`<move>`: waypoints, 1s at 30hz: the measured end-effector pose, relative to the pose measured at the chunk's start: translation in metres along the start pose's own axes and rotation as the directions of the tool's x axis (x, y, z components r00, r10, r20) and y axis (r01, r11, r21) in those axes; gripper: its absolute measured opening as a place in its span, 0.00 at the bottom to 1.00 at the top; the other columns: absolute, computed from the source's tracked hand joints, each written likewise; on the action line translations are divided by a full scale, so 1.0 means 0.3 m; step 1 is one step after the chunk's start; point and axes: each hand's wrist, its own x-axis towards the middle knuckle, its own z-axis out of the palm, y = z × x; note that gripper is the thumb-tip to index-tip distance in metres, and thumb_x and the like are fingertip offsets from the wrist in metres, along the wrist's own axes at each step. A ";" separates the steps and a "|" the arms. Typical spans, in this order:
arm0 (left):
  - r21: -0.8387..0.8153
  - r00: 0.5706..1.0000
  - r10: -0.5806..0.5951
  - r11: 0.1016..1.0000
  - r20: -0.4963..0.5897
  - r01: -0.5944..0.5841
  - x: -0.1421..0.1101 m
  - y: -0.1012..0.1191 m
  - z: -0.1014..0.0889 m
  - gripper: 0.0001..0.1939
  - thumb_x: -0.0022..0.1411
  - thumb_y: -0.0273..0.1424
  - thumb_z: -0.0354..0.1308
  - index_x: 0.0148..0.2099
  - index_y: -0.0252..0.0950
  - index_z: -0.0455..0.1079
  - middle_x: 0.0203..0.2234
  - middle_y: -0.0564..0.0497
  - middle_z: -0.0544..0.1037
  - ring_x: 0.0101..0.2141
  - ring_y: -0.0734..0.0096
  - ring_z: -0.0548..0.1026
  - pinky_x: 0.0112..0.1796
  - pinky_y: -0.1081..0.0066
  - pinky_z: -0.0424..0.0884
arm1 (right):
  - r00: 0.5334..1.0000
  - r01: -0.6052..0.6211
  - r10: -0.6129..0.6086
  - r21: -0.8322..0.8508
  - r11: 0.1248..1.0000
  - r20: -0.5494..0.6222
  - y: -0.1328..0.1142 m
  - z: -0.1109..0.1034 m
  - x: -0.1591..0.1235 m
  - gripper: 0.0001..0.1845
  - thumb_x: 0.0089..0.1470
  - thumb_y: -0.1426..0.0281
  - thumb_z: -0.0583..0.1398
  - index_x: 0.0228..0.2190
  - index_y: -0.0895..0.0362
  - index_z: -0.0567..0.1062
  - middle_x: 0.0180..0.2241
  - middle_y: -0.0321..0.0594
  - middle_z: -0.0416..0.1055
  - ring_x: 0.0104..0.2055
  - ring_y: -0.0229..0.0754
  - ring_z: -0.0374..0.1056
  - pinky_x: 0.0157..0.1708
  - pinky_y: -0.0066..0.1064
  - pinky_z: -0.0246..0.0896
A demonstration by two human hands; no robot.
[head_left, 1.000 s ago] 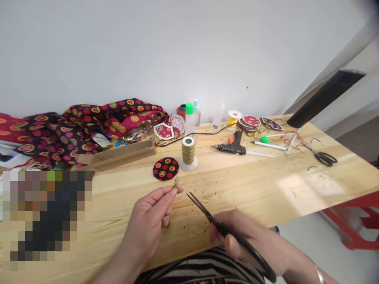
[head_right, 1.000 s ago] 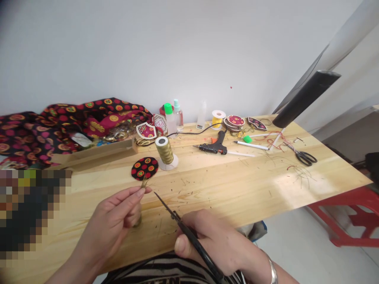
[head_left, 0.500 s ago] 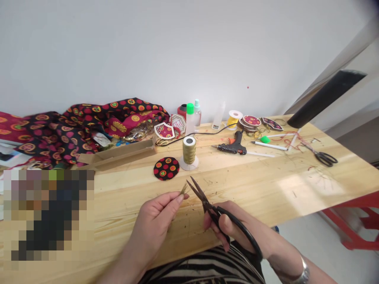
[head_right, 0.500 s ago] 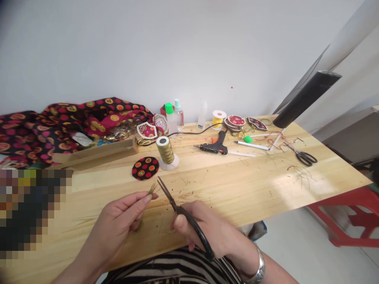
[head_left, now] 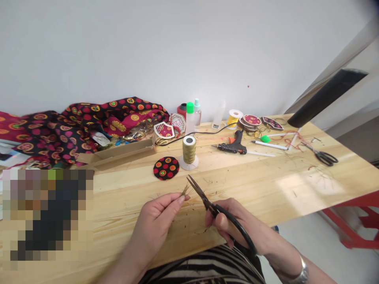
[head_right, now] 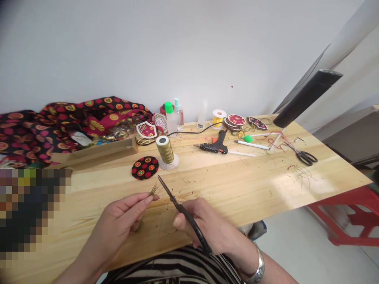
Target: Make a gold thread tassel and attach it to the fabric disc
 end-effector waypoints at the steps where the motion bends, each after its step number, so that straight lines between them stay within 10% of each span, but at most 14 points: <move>1: 0.006 1.000 0.000 1.000 0.002 0.000 0.000 0.000 0.000 0.15 0.51 0.40 0.63 0.35 0.35 0.80 0.12 0.57 0.61 0.16 0.78 0.52 0.16 0.77 0.49 | 1.000 -0.007 0.007 0.010 1.000 -0.003 -0.002 0.001 0.001 0.31 0.53 0.43 0.50 0.31 0.61 0.69 0.17 0.30 0.58 0.19 0.32 0.53 0.20 0.25 0.48; 10: -0.005 1.000 -0.016 1.000 -0.020 0.016 -0.002 0.006 0.004 0.16 0.49 0.41 0.64 0.33 0.33 0.80 0.13 0.57 0.61 0.16 0.79 0.52 0.17 0.77 0.48 | 0.999 -0.034 0.036 0.103 0.994 -0.011 0.031 0.010 0.019 0.34 0.46 0.39 0.53 0.27 0.61 0.68 0.15 0.26 0.50 0.16 0.29 0.45 0.15 0.24 0.39; 15: -0.176 0.994 -0.083 0.982 -0.069 0.070 0.007 -0.002 -0.017 0.18 0.49 0.41 0.65 0.37 0.31 0.78 0.13 0.60 0.56 0.16 0.82 0.51 0.18 0.79 0.47 | 0.999 -0.019 0.009 -0.234 0.972 -0.045 0.005 -0.018 -0.012 0.22 0.47 0.53 0.62 0.20 0.59 0.66 0.18 0.29 0.55 0.21 0.30 0.48 0.19 0.24 0.43; 21: -0.379 0.989 -0.101 0.924 -0.103 0.055 0.029 0.011 -0.036 0.15 0.49 0.37 0.65 0.35 0.31 0.75 0.13 0.63 0.53 0.15 0.85 0.49 0.16 0.81 0.47 | 0.967 -0.167 -0.051 -0.771 0.615 -0.250 0.024 -0.137 -0.104 0.04 0.48 0.71 0.58 0.24 0.57 0.72 0.27 0.38 0.68 0.25 0.37 0.63 0.26 0.28 0.52; 30: -0.481 0.991 -0.105 0.875 -0.086 0.050 0.030 0.031 -0.036 0.11 0.50 0.33 0.65 0.34 0.32 0.72 0.13 0.64 0.53 0.14 0.86 0.48 0.16 0.83 0.47 | 0.808 -0.557 0.059 -0.728 0.401 -0.586 0.127 -0.354 -0.179 0.11 0.51 0.65 0.55 0.25 0.55 0.74 0.28 0.43 0.73 0.26 0.44 0.68 0.25 0.31 0.57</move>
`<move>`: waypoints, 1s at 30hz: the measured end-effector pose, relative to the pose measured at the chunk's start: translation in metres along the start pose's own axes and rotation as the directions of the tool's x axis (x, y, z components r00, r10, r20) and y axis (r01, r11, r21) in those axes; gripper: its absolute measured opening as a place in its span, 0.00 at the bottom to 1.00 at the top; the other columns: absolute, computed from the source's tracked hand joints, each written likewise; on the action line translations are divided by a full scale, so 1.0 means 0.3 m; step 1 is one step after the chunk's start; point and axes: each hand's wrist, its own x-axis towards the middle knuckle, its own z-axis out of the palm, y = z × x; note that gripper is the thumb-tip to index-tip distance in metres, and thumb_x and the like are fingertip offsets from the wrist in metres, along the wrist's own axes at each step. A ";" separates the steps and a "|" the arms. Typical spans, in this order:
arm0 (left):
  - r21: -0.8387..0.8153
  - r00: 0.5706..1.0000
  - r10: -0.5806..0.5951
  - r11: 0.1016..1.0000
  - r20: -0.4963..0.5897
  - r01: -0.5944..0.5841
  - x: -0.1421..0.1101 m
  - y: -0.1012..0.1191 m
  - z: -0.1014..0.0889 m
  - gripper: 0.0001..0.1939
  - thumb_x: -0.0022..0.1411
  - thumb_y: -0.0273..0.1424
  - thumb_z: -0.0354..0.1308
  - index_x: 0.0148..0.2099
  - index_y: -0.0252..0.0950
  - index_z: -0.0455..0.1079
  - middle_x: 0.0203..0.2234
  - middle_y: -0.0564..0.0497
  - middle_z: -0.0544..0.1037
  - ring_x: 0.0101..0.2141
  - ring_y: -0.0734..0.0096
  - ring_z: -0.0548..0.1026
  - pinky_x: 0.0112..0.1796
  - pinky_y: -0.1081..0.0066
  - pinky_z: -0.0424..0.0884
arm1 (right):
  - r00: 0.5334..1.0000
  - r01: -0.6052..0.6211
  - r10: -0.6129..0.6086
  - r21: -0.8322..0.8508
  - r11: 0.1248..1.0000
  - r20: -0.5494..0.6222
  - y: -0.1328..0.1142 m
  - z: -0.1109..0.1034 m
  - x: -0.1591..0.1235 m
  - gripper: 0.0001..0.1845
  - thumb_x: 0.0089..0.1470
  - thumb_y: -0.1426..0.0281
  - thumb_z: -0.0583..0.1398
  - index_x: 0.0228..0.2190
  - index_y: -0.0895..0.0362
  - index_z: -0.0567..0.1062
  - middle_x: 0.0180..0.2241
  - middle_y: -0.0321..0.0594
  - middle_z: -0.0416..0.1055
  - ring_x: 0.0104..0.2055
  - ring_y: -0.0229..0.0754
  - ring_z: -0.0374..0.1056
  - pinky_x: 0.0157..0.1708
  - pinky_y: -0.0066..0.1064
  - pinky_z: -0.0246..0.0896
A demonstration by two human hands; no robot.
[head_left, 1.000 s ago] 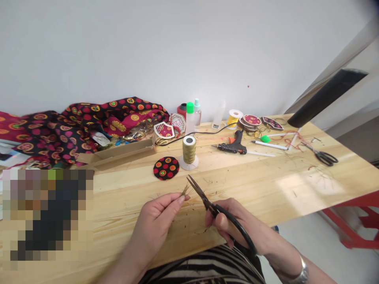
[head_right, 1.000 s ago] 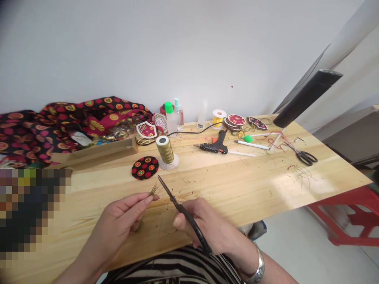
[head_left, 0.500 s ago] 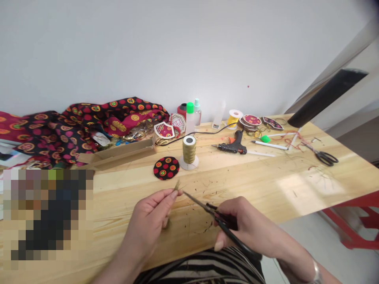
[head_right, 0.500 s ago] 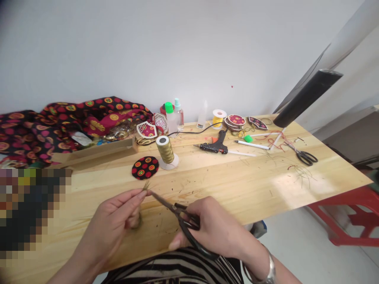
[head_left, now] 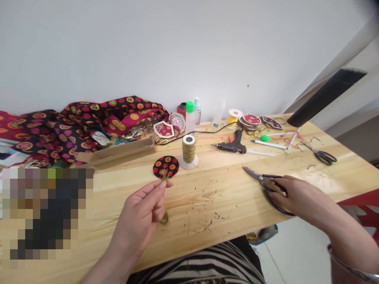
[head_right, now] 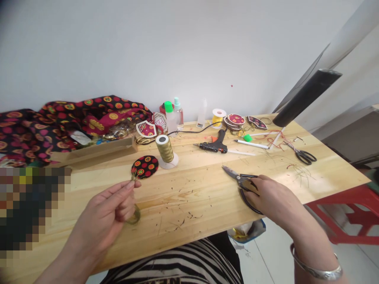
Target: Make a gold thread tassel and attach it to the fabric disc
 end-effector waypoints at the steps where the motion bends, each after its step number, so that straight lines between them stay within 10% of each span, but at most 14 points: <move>1: -0.012 1.000 0.000 1.000 0.002 0.000 -0.003 0.003 0.002 0.11 0.50 0.33 0.65 0.34 0.32 0.72 0.13 0.64 0.53 0.14 0.86 0.48 0.16 0.83 0.47 | 1.000 -0.015 0.015 -0.012 1.000 -0.005 0.011 0.000 0.003 0.12 0.51 0.64 0.55 0.24 0.55 0.74 0.27 0.44 0.73 0.26 0.45 0.68 0.24 0.32 0.57; 5: -0.053 1.000 0.006 0.999 0.029 -0.004 -0.011 0.017 0.017 0.09 0.50 0.31 0.65 0.33 0.32 0.72 0.14 0.64 0.51 0.14 0.86 0.48 0.15 0.83 0.48 | 0.979 -0.049 0.037 -0.052 0.997 -0.201 -0.032 -0.003 -0.002 0.15 0.54 0.64 0.53 0.30 0.59 0.76 0.30 0.51 0.74 0.34 0.55 0.70 0.32 0.41 0.62; 8: -0.082 0.997 0.023 0.996 0.072 -0.017 -0.015 0.028 0.040 0.07 0.51 0.30 0.64 0.33 0.32 0.72 0.14 0.64 0.50 0.15 0.86 0.47 0.15 0.83 0.48 | 0.935 0.218 -0.123 0.265 0.939 -0.331 -0.175 0.000 -0.019 0.16 0.58 0.66 0.51 0.40 0.58 0.76 0.42 0.50 0.73 0.44 0.53 0.68 0.44 0.44 0.60; 11: -0.119 0.992 0.043 0.992 0.116 -0.029 -0.021 0.042 0.072 0.05 0.52 0.29 0.63 0.32 0.32 0.72 0.14 0.64 0.48 0.15 0.86 0.45 0.15 0.83 0.48 | 0.920 0.365 -0.335 0.760 0.537 -0.205 -0.361 0.019 -0.028 0.18 0.58 0.65 0.54 0.50 0.54 0.70 0.46 0.45 0.72 0.35 0.40 0.67 0.36 0.33 0.64; 14: -0.166 0.985 0.071 0.985 0.158 -0.044 -0.029 0.054 0.103 0.05 0.55 0.30 0.61 0.31 0.33 0.73 0.13 0.64 0.47 0.15 0.85 0.44 0.15 0.83 0.48 | 0.817 0.198 -0.566 0.976 0.091 -0.113 -0.514 0.038 -0.015 0.33 0.51 0.68 0.62 0.58 0.53 0.61 0.51 0.44 0.67 0.30 0.33 0.60 0.33 0.27 0.62; 18: -0.186 0.973 0.140 0.977 0.185 -0.105 -0.049 0.063 0.124 0.06 0.57 0.32 0.59 0.31 0.34 0.73 0.13 0.63 0.46 0.15 0.84 0.45 0.15 0.82 0.50 | 0.709 0.008 -0.693 0.985 -0.175 -0.129 -0.613 0.034 0.011 0.21 0.48 0.72 0.63 0.47 0.58 0.72 0.38 0.36 0.70 0.29 0.31 0.58 0.35 0.26 0.58; 22: -0.179 0.965 0.206 0.968 0.160 -0.176 -0.072 0.062 0.129 0.05 0.56 0.32 0.59 0.31 0.34 0.72 0.13 0.63 0.49 0.15 0.83 0.48 0.16 0.81 0.55 | 0.695 -0.132 -0.716 0.969 -0.209 -0.060 -0.625 0.022 0.013 0.05 0.50 0.71 0.62 0.29 0.61 0.74 0.27 0.32 0.67 0.30 0.32 0.60 0.39 0.27 0.56; 30: -0.214 0.952 0.269 0.948 0.146 -0.235 -0.078 0.066 0.127 0.05 0.58 0.29 0.57 0.31 0.34 0.72 0.13 0.62 0.48 0.15 0.82 0.47 0.16 0.81 0.54 | 0.771 -0.118 -0.628 0.993 0.022 0.105 -0.602 0.044 0.010 0.11 0.48 0.65 0.63 0.27 0.62 0.76 0.19 0.29 0.62 0.21 0.29 0.54 0.25 0.25 0.51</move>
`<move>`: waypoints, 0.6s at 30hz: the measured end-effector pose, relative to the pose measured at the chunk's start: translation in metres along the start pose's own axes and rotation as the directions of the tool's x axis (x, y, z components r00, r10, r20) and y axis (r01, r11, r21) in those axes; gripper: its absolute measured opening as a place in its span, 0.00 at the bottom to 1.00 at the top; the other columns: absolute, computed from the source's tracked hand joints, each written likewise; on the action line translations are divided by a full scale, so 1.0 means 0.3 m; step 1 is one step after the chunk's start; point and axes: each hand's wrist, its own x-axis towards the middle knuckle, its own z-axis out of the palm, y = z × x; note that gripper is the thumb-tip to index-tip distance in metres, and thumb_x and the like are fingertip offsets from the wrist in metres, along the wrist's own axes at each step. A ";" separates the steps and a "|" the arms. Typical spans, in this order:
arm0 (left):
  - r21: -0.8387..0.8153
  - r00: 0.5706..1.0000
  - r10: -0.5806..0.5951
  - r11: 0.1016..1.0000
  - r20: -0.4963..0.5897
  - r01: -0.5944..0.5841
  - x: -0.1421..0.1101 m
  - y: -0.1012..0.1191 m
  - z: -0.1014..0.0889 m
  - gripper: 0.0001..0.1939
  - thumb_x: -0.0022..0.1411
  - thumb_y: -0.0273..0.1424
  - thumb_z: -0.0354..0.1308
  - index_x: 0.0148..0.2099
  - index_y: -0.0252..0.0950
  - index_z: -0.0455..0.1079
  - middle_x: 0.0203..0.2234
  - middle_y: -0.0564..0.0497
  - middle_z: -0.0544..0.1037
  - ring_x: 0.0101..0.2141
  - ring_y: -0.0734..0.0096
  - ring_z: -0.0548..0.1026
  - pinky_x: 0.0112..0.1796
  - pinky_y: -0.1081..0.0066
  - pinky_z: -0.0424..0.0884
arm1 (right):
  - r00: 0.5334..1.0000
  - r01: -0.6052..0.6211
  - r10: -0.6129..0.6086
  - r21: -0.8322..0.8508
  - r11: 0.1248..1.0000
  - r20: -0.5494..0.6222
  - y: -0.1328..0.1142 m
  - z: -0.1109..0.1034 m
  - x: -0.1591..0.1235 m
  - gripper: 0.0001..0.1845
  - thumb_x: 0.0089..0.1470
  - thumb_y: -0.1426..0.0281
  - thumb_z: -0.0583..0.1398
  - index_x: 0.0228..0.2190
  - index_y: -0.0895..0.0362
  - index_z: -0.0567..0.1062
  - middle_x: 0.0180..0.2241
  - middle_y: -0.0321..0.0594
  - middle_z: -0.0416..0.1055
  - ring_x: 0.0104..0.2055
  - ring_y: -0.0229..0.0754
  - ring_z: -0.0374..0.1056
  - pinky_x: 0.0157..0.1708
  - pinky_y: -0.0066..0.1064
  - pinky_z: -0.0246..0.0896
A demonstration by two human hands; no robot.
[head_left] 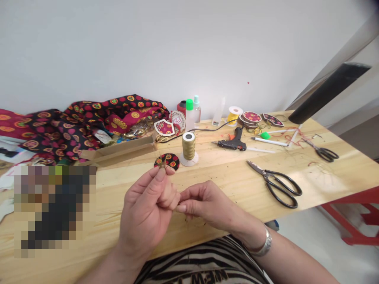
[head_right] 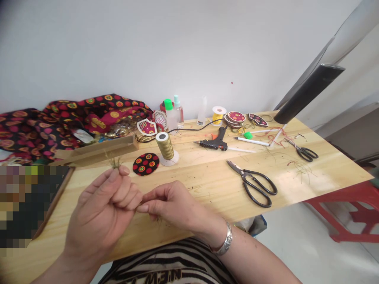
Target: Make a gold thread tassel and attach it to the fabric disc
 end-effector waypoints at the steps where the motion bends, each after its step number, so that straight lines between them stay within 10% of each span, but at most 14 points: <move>1: -0.011 1.000 0.005 1.000 0.010 -0.005 0.001 0.002 -0.001 0.05 0.59 0.29 0.56 0.32 0.34 0.72 0.13 0.62 0.48 0.15 0.82 0.46 0.16 0.81 0.54 | 1.000 -0.002 0.002 -0.021 1.000 -0.024 0.006 -0.003 -0.001 0.11 0.47 0.65 0.63 0.26 0.62 0.76 0.19 0.30 0.63 0.22 0.30 0.55 0.25 0.25 0.51; 18: -0.221 1.000 0.013 0.975 -0.009 -0.014 0.040 0.011 -0.052 0.08 0.63 0.25 0.51 0.35 0.32 0.72 0.16 0.60 0.57 0.16 0.84 0.54 0.17 0.83 0.58 | 0.990 0.048 -0.067 -0.160 0.986 -0.120 0.005 -0.048 -0.041 0.13 0.50 0.65 0.62 0.21 0.62 0.74 0.16 0.30 0.63 0.18 0.28 0.54 0.19 0.22 0.48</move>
